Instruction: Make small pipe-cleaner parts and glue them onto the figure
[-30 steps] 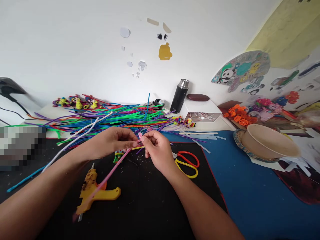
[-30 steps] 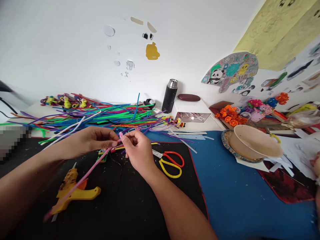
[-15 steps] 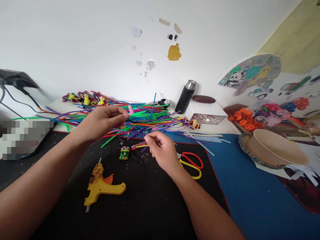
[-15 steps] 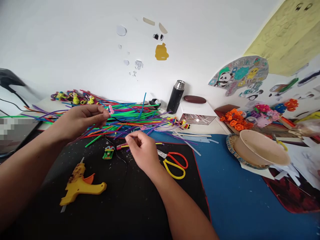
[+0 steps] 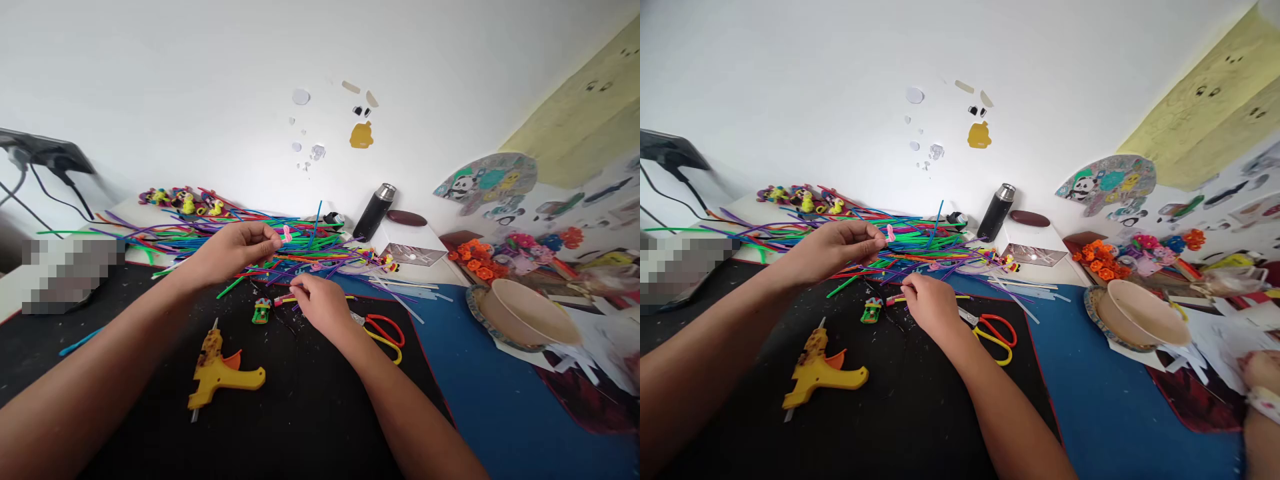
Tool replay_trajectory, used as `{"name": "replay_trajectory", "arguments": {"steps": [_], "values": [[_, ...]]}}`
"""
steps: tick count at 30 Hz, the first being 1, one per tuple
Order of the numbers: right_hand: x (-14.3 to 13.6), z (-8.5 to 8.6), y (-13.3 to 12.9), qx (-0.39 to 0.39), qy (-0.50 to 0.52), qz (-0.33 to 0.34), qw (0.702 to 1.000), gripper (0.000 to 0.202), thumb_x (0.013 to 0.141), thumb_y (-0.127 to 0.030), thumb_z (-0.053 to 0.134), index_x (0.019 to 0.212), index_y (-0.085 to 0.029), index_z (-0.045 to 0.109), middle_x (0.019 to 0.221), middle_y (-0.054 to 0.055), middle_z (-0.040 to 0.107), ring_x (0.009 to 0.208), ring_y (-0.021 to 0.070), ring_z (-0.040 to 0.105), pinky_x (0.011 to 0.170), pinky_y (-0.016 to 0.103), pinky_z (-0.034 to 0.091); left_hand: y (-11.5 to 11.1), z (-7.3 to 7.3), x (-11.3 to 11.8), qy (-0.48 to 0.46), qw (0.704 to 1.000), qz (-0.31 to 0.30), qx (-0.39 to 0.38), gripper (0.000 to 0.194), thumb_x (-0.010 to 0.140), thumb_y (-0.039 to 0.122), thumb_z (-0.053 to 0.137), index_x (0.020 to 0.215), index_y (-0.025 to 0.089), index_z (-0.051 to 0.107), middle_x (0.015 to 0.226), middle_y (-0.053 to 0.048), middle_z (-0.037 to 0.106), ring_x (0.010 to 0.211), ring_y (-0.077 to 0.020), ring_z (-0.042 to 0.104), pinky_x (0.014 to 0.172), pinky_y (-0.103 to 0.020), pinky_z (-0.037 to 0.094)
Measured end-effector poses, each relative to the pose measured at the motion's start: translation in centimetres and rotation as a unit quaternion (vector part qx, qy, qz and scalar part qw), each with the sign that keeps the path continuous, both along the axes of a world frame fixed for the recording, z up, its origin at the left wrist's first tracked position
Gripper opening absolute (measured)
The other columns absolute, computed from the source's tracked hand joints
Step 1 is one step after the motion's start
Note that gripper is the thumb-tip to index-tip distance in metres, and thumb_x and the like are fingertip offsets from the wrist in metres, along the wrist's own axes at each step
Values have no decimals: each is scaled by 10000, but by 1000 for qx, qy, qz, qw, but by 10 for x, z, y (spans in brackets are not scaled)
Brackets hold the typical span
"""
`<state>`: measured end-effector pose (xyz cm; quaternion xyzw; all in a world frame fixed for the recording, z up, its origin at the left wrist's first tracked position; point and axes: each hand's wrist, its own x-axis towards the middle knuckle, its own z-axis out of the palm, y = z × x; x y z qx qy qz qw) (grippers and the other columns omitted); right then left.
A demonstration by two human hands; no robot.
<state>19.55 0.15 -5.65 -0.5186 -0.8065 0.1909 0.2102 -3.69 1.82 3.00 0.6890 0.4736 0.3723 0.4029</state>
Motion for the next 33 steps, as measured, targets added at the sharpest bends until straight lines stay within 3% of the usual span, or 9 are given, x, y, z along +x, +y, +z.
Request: {"name": "replay_trajectory", "arguments": {"steps": [5,17,21,25,27,33], "values": [[-3,9,1,-34,-136,24,990,256,1094,-321,673,1319,-261,778,1222,69,858,1128,274,791,884,335,518,0,0,-3,-5,999,-35,11,433,906,619,771,903,191,700,735,12,617,641,-137,513,606,-253,391],[35,18,-5,-45,-191,-20,980,274,1095,-355,692,1334,-246,771,1202,78,862,1107,281,803,870,342,522,-6,3,-6,6,996,-65,56,366,971,553,684,938,189,702,704,31,583,603,-124,482,565,-232,372],[21,23,-3,-19,-176,13,984,255,1136,-364,614,1286,-272,798,1263,53,847,1156,260,788,908,334,529,-5,1,-7,18,996,-70,53,371,965,564,682,950,194,701,711,31,588,621,-136,509,585,-240,385],[-10,21,1,-8,-234,82,969,317,1136,-385,598,1371,-267,775,1306,104,817,1129,288,790,914,372,545,-5,1,-6,26,994,-88,51,373,959,569,674,971,198,706,753,13,644,661,-156,551,627,-257,423],[-21,20,3,-13,-243,103,964,279,1132,-384,603,1265,-260,814,1248,103,828,1090,287,794,891,367,541,-5,1,-6,28,994,-97,45,366,960,560,660,997,199,709,787,0,671,683,-166,569,639,-264,434],[-20,21,3,-33,-235,119,964,162,1056,-363,750,1164,-246,783,1123,63,852,1033,273,793,779,330,478,-8,2,-4,44,994,-95,35,344,963,531,639,988,195,708,744,13,622,656,-159,526,613,-260,399]]}}
